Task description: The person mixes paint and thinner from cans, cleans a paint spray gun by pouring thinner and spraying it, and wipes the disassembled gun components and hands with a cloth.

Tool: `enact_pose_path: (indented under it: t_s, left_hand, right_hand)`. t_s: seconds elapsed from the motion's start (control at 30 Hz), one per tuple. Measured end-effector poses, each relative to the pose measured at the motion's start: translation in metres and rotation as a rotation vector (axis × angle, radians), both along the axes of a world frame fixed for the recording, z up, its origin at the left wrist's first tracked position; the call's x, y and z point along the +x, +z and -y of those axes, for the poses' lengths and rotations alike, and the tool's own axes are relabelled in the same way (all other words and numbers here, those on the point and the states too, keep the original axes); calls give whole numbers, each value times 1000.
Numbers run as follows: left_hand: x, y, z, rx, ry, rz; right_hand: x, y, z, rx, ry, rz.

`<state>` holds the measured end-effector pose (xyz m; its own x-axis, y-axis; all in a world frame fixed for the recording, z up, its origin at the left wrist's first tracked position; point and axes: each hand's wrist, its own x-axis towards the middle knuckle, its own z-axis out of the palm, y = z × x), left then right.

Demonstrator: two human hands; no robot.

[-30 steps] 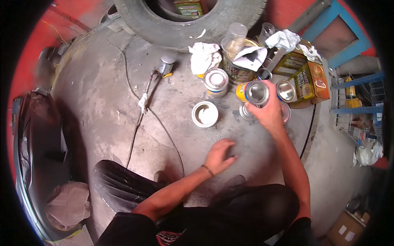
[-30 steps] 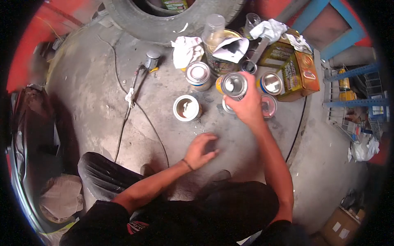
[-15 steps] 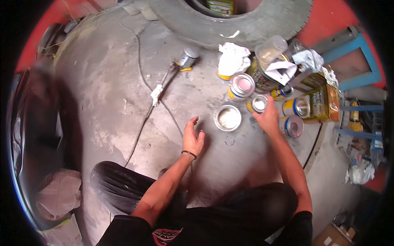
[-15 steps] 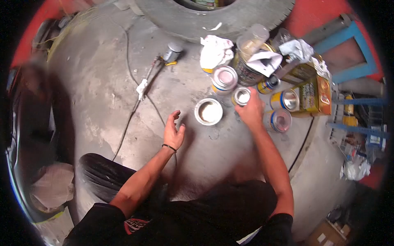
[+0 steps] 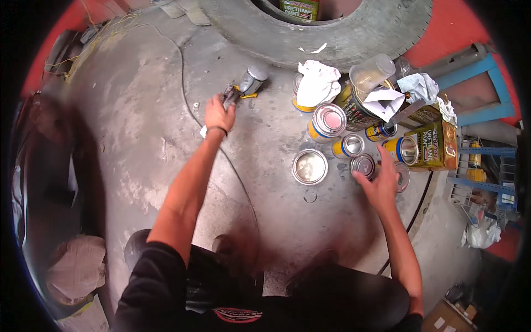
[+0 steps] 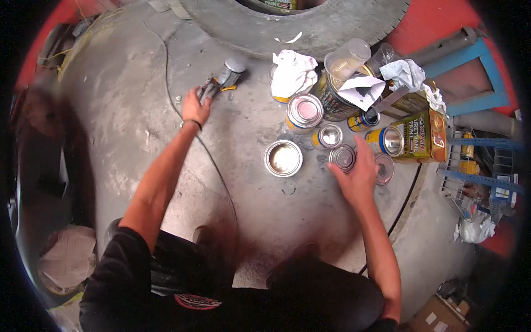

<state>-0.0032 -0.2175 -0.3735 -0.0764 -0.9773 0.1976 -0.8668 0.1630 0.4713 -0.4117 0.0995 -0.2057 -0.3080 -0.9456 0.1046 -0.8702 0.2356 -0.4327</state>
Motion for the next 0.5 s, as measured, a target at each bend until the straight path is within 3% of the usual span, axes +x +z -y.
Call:
enact_pose_path:
  t_s: [0.13,0.23,0.33,0.4,0.5]
  left_hand:
    - [-17,12,82,405,108,187]
    - [-22,-14,123,657,31,183]
    - [-12,-19,130,832,-10,-13]
    - [12,-84,156,532,-35,11]
    - [14,19,102,559,-99,-194]
  right_hand:
    - [-2,41,-65,67,-36,10]
    - [8,59,-96,146,-50,-31]
    - [17,77,-95,148,33,-38]
    - [26,86,-82,93,131,-29]
    - [34,108,-37,10,327,-16]
